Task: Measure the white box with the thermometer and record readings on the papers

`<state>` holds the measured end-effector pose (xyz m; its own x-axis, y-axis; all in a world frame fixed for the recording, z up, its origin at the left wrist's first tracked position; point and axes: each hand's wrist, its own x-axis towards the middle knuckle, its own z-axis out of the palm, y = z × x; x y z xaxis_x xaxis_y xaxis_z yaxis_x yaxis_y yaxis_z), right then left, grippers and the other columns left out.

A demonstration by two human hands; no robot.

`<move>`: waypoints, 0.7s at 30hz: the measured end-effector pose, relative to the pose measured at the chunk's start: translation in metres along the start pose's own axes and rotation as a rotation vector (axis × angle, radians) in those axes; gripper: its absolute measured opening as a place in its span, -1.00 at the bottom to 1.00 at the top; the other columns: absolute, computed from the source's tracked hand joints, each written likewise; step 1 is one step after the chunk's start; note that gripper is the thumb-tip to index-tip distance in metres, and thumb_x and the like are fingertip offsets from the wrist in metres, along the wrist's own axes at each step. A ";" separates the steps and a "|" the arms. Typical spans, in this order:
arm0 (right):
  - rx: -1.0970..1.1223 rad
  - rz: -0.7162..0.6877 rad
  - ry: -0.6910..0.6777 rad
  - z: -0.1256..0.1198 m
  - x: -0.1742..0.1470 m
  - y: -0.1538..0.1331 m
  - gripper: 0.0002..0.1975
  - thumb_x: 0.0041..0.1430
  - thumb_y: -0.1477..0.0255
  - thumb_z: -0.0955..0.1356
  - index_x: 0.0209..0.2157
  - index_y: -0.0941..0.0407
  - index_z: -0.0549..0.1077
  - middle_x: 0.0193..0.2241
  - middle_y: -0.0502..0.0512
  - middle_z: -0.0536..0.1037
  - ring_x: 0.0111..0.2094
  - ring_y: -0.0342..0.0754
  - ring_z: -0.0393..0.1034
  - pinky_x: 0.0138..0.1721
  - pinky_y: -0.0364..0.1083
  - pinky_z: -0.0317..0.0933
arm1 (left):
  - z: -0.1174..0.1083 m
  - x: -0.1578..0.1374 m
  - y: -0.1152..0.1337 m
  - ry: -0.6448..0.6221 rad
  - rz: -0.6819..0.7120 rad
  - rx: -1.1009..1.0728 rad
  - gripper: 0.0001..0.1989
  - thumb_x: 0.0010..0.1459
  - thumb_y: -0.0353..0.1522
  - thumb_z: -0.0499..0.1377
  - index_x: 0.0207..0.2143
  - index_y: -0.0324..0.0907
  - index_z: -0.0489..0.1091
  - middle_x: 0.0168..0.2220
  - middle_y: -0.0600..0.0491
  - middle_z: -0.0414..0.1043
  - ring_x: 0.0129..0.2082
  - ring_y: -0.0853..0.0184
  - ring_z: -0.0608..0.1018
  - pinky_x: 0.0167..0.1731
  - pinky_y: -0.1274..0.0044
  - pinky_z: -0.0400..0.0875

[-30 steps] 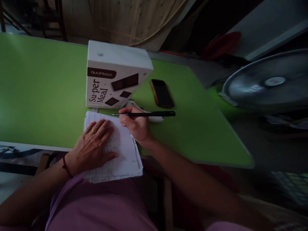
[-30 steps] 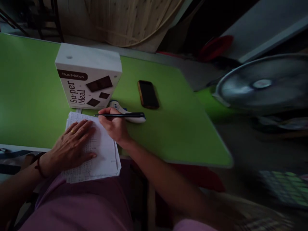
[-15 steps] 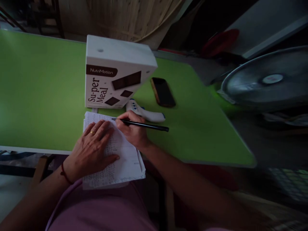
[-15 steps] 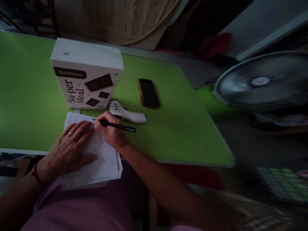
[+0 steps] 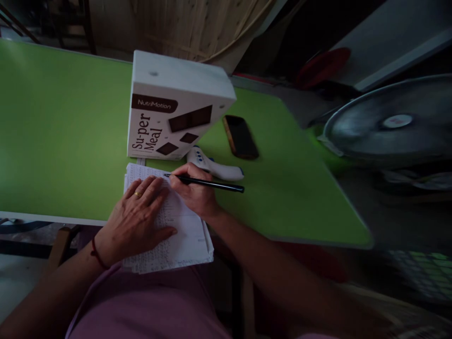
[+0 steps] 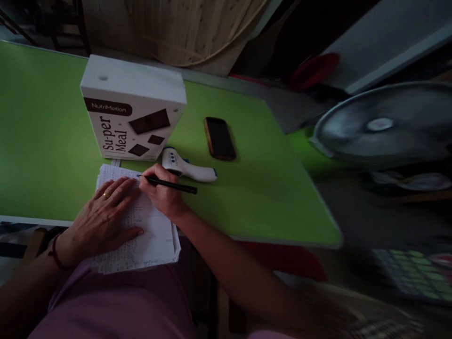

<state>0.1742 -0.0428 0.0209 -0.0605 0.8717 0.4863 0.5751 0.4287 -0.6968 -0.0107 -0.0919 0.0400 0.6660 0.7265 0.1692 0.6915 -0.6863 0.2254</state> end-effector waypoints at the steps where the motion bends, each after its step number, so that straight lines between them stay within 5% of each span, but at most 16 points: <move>1: 0.003 -0.005 0.004 0.000 0.000 0.000 -0.89 0.11 0.39 0.31 -0.49 0.03 0.35 -0.59 -0.07 0.50 -0.53 -0.13 0.38 -0.41 -0.13 0.31 | 0.000 0.000 0.000 -0.004 -0.003 0.001 -0.24 0.22 0.01 0.16 0.28 -0.32 0.18 0.35 -0.20 0.10 0.36 -0.01 0.14 0.36 0.14 0.03; 21: -0.041 -0.002 0.053 0.001 -0.001 0.003 -0.88 0.12 0.40 0.31 -0.49 0.04 0.36 -0.59 -0.06 0.48 -0.53 -0.12 0.37 -0.40 -0.11 0.30 | 0.001 -0.001 0.000 0.039 0.008 0.008 -0.26 0.21 -0.01 0.18 0.24 -0.35 0.23 0.33 -0.25 0.13 0.34 -0.04 0.18 0.34 0.11 0.08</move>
<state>0.1748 -0.0417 0.0177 -0.0192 0.8569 0.5152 0.6081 0.4190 -0.6742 -0.0113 -0.0927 0.0384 0.6601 0.7218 0.2081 0.6886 -0.6921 0.2163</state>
